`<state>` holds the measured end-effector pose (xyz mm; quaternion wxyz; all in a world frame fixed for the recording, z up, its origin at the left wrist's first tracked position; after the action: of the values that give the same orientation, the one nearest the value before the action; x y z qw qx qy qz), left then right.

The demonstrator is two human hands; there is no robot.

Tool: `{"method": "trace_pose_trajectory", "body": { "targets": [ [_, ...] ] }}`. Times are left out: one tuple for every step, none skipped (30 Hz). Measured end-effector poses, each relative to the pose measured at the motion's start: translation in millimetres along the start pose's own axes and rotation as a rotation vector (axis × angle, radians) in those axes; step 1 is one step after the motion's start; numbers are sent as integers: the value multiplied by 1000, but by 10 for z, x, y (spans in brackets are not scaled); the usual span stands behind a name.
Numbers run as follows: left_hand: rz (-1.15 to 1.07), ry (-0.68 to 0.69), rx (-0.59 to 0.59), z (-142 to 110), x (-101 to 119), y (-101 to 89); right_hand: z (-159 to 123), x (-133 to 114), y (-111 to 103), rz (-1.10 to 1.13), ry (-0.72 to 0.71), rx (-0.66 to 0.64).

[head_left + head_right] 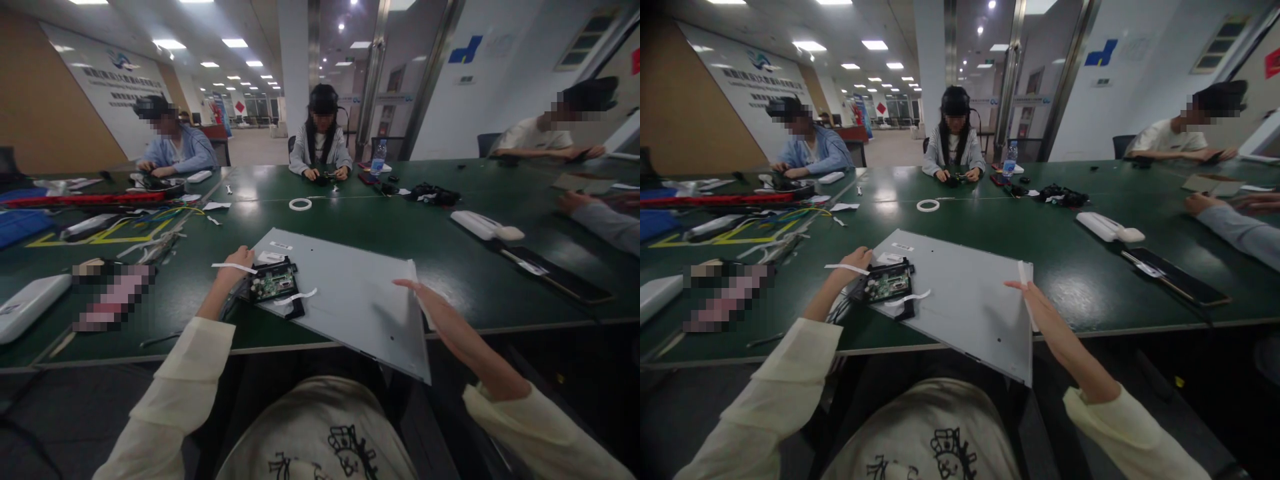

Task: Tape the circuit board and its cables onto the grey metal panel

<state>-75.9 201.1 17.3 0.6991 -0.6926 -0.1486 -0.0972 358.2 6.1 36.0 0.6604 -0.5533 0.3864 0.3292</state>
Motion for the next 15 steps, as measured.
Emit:
{"method": "trace_pose_trajectory", "body": {
  "targets": [
    [8,-18,13,-55,-26,-19,86,-5,23,10,-2,12],
    [20,-28,25,-111,-43,-39,173,-3,52,27,4,17],
    [32,-33,40,-167,-52,-65,262,5,84,49,15,18],
    [46,-39,54,-220,-59,-93,355,16,117,77,28,15],
    [60,-48,64,-269,-67,-122,451,33,145,112,44,11],
    [76,-59,68,-314,-73,-147,551,49,168,149,55,8],
    [94,-71,67,-356,-78,-170,653,61,183,188,59,8],
    [115,-83,62,-396,-78,-190,755,73,197,223,59,6],
    [139,-95,56,-433,-75,-208,855,79,209,251,51,3],
    [163,-104,52,-468,-67,-226,950,87,220,270,45,2],
    [185,-111,48,-498,-59,-242,1038,100,229,272,46,8],
    [201,-116,44,-523,-52,-256,1117,111,238,257,46,17],
    [207,-121,42,-540,-51,-270,1188,120,251,231,46,26],
    [200,-131,40,-548,-62,-282,1251,120,271,195,38,33],
    [183,-141,41,-547,-84,-295,1307,107,294,151,18,41]
  ]
}}
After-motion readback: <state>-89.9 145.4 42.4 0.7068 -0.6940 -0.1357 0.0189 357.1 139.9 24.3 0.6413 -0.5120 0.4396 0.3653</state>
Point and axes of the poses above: each hand's wrist, its own z-axis towards the middle knuckle, its own y-axis out of the palm, x = y × z, the point moved 9 cm from there along z, towards the middle knuckle, and after that the axes turned 2 degrees about -y, right-handed, at the moved point
